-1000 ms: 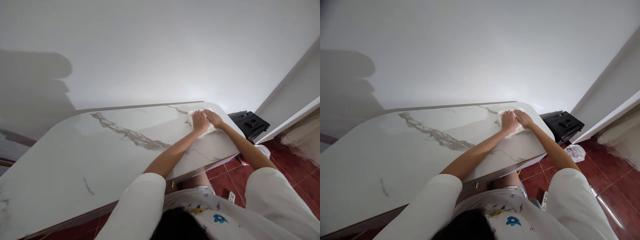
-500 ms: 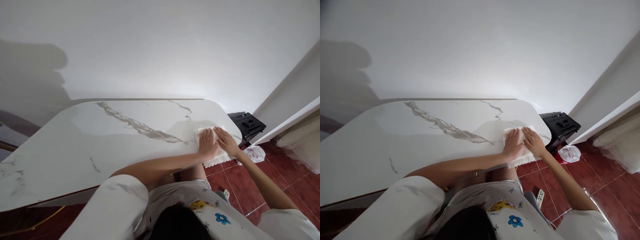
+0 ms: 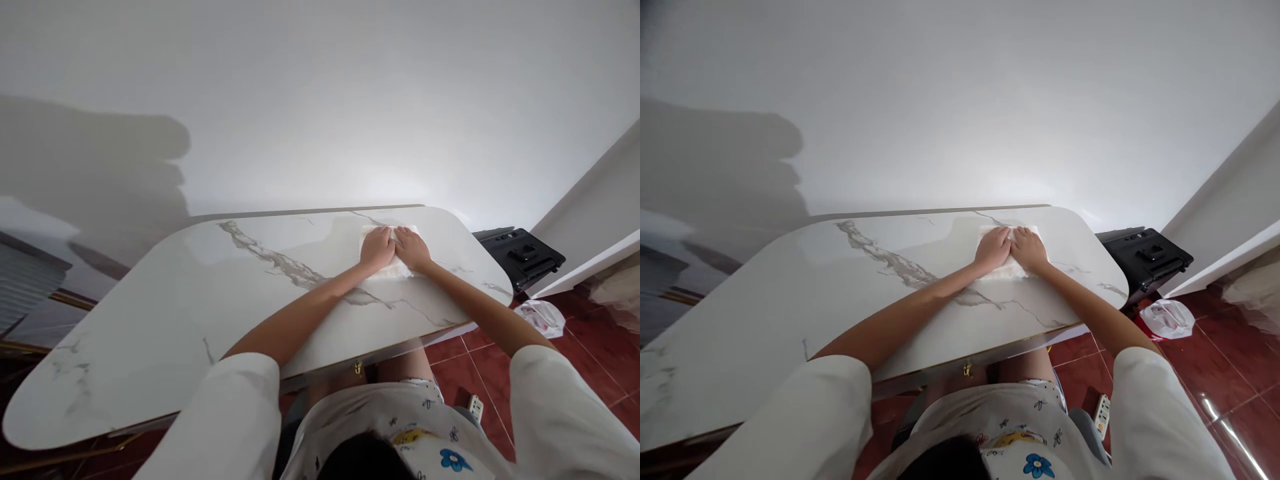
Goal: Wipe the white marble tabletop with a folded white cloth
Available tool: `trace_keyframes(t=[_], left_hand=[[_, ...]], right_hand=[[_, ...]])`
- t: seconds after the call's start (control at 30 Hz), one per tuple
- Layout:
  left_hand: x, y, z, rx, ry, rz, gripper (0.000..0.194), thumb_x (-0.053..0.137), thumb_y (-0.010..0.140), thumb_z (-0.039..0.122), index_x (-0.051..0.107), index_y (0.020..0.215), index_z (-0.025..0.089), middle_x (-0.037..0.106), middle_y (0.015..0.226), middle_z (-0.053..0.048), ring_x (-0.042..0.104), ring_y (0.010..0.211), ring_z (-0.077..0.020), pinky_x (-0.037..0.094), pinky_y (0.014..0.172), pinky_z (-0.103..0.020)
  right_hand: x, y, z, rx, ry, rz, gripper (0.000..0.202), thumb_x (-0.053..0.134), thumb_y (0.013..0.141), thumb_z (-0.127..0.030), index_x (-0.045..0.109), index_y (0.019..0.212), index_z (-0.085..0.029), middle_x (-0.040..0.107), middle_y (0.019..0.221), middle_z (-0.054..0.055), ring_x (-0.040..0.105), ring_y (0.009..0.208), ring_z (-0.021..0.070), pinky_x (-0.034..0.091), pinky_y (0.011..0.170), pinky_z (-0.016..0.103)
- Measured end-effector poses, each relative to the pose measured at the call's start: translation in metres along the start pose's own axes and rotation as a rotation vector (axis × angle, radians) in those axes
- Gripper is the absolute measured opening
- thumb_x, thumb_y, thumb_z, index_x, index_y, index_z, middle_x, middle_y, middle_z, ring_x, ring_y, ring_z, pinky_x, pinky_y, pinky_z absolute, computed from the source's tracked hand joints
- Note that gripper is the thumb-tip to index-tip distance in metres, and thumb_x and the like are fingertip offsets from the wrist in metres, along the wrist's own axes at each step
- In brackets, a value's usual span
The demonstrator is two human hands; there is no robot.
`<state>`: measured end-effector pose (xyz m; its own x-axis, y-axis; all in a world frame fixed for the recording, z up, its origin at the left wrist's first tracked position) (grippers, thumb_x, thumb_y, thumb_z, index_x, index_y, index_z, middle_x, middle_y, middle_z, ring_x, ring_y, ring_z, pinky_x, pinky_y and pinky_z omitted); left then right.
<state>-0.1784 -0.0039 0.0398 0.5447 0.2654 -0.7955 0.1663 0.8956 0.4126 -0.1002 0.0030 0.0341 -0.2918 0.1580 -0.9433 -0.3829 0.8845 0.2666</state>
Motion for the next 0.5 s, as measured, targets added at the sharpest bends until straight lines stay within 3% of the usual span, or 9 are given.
trace_keyframes(t=[0.27,0.5], left_hand=[[0.002,0.074,-0.074,-0.101,0.005,0.079,0.027,0.037,0.084,0.010,0.060,0.095,0.019,0.066,0.107,-0.008,0.055,0.109,-0.0221,0.040,0.098,-0.034],[0.004,0.103,-0.104,-0.193,0.096,0.087,0.028,0.036,0.087,0.017,0.063,0.085,0.019,0.069,0.094,-0.009,0.061,0.094,-0.0235,0.043,0.088,-0.035]], right_hand=[[0.027,0.101,0.012,-0.022,0.071,0.004,0.043,0.039,0.092,-0.027,0.052,0.132,-0.017,0.048,0.142,0.008,0.041,0.132,0.0232,0.035,0.106,0.035],[0.042,0.146,0.017,0.002,0.056,0.004,0.033,0.037,0.093,-0.029,0.064,0.112,-0.021,0.065,0.120,0.008,0.059,0.108,0.0253,0.044,0.090,0.034]])
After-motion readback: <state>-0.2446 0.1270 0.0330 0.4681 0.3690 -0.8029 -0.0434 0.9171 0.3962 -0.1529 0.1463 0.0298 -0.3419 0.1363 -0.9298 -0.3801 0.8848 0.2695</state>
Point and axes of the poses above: each hand's wrist, its own y-axis towards the middle knuckle, its own x-axis out of the palm, z = x × y, the point moved 9 cm from there along y, towards the middle knuckle
